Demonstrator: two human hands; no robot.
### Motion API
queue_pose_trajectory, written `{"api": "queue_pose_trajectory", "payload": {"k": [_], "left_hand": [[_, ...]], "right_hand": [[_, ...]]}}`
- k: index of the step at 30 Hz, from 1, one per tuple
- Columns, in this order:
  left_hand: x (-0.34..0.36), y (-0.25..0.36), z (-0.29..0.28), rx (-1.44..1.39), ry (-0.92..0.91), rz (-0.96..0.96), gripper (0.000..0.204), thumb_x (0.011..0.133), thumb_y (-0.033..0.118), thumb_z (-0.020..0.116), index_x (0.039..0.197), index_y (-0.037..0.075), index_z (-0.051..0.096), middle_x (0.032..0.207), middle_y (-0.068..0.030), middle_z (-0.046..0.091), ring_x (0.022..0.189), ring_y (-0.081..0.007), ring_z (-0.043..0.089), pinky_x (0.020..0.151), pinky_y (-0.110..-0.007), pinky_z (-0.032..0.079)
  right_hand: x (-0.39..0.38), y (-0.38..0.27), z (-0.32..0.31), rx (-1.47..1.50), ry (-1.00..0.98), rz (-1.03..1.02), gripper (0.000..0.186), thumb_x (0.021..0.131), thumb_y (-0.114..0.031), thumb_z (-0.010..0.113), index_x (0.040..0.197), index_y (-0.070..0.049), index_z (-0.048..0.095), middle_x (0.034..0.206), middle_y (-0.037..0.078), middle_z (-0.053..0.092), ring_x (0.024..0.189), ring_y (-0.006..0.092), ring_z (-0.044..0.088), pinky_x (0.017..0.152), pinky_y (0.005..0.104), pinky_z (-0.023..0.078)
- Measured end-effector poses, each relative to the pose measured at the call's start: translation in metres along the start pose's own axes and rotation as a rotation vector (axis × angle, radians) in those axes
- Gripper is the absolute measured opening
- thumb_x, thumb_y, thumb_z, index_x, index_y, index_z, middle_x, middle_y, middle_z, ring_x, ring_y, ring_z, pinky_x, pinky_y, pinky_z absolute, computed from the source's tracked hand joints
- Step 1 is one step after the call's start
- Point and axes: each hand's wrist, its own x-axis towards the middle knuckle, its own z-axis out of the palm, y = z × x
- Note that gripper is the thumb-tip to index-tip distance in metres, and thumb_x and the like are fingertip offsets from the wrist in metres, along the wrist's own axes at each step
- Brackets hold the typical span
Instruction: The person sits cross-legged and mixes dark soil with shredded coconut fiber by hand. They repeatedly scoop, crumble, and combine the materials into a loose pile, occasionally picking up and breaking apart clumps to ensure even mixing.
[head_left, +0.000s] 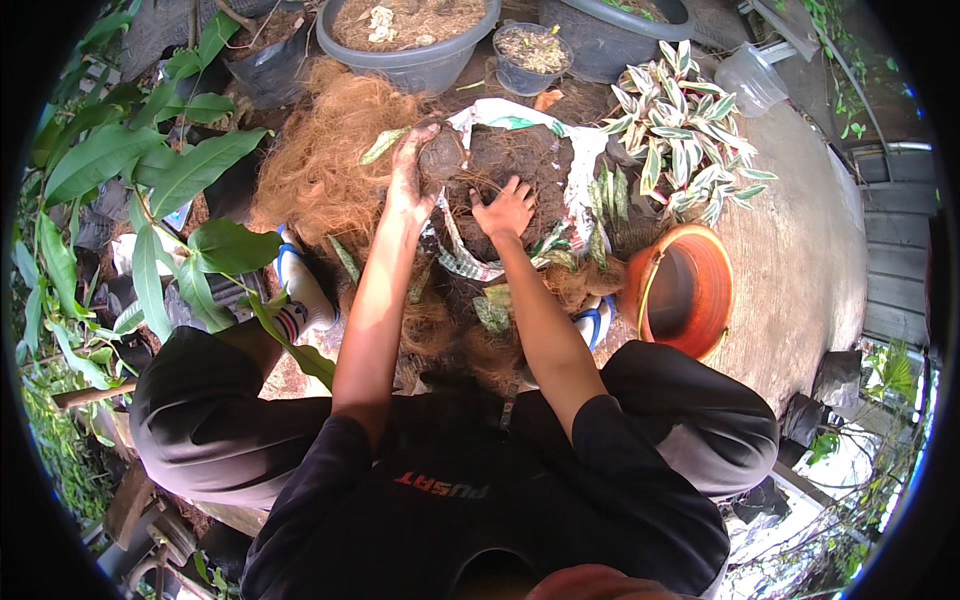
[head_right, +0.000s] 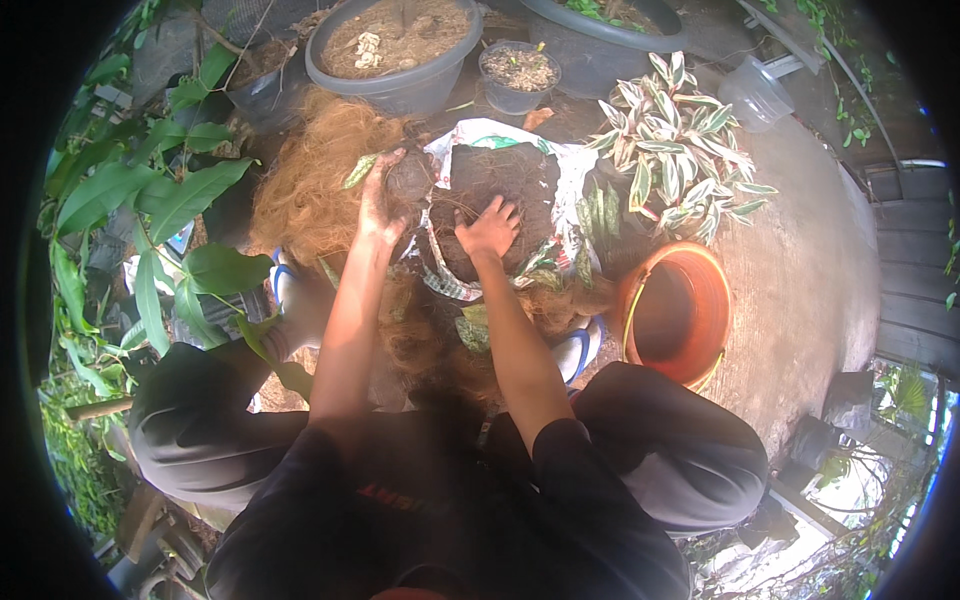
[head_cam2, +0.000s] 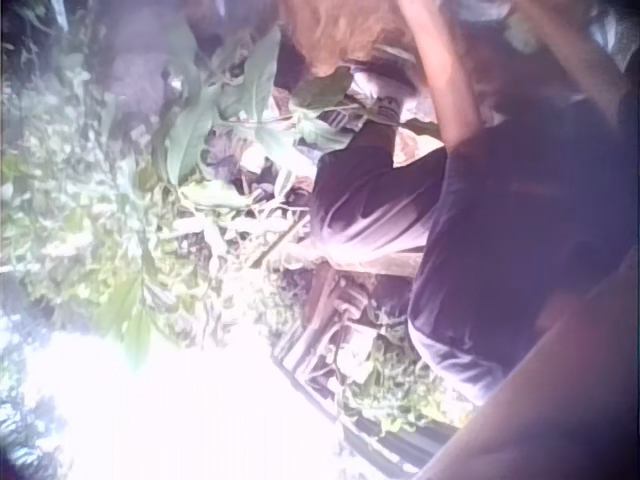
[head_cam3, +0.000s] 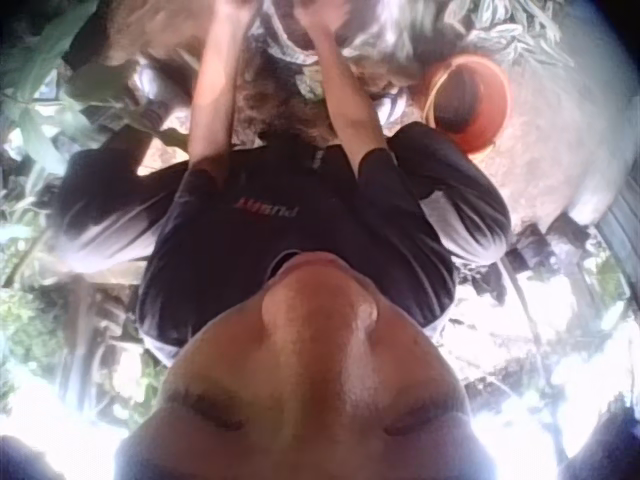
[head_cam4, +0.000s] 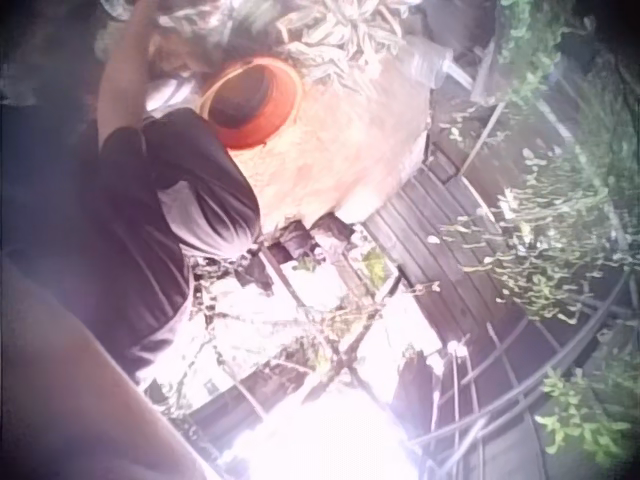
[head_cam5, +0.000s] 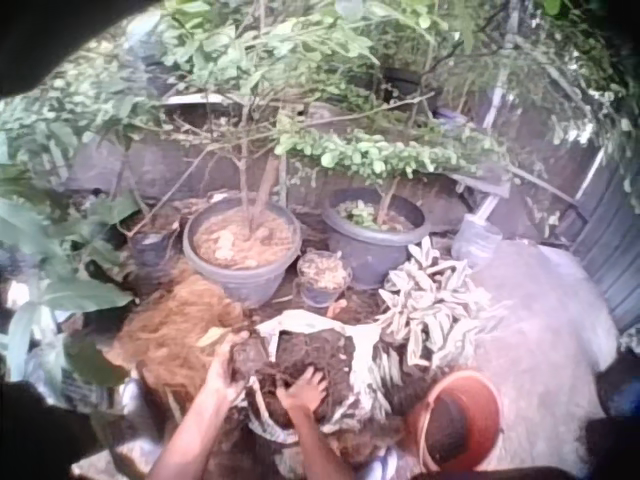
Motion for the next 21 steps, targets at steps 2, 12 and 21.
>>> {"api": "queue_pose_trajectory", "payload": {"k": [2,12,21], "left_hand": [[-0.003,-0.003,0.005,-0.039,0.025,0.026,0.032,0.092,0.031,0.055,0.111,0.005,0.055,0.110,-0.0138,0.062,0.100,-0.0259,0.061,0.092,-0.042,0.048],[-0.007,-0.009,0.013,0.055,0.056,-0.062,0.031,0.087,0.025,0.060,0.111,0.007,0.056,0.107,-0.0101,0.063,0.099,-0.0244,0.061,0.090,-0.040,0.048],[0.001,-0.007,-0.006,-0.060,0.071,-0.004,0.030,0.093,0.031,0.053,0.114,0.009,0.054,0.116,-0.0120,0.060,0.107,-0.0263,0.059,0.097,-0.043,0.045]], "right_hand": [[0.003,0.004,0.004,0.045,-0.046,-0.009,0.099,0.075,-0.061,0.064,0.144,-0.003,0.024,0.144,0.023,0.030,0.132,0.0421,0.032,0.108,0.0466,0.032],[0.030,0.054,-0.009,0.795,0.244,-0.071,0.027,0.072,-0.005,0.066,0.099,-0.008,0.067,0.084,0.011,0.070,0.080,0.0218,0.068,0.075,0.0345,0.052],[0.003,0.003,-0.023,0.196,0.250,-0.194,0.039,0.069,-0.021,0.074,0.106,-0.011,0.064,0.113,0.015,0.062,0.098,0.0335,0.062,0.088,0.0456,0.047]]}}
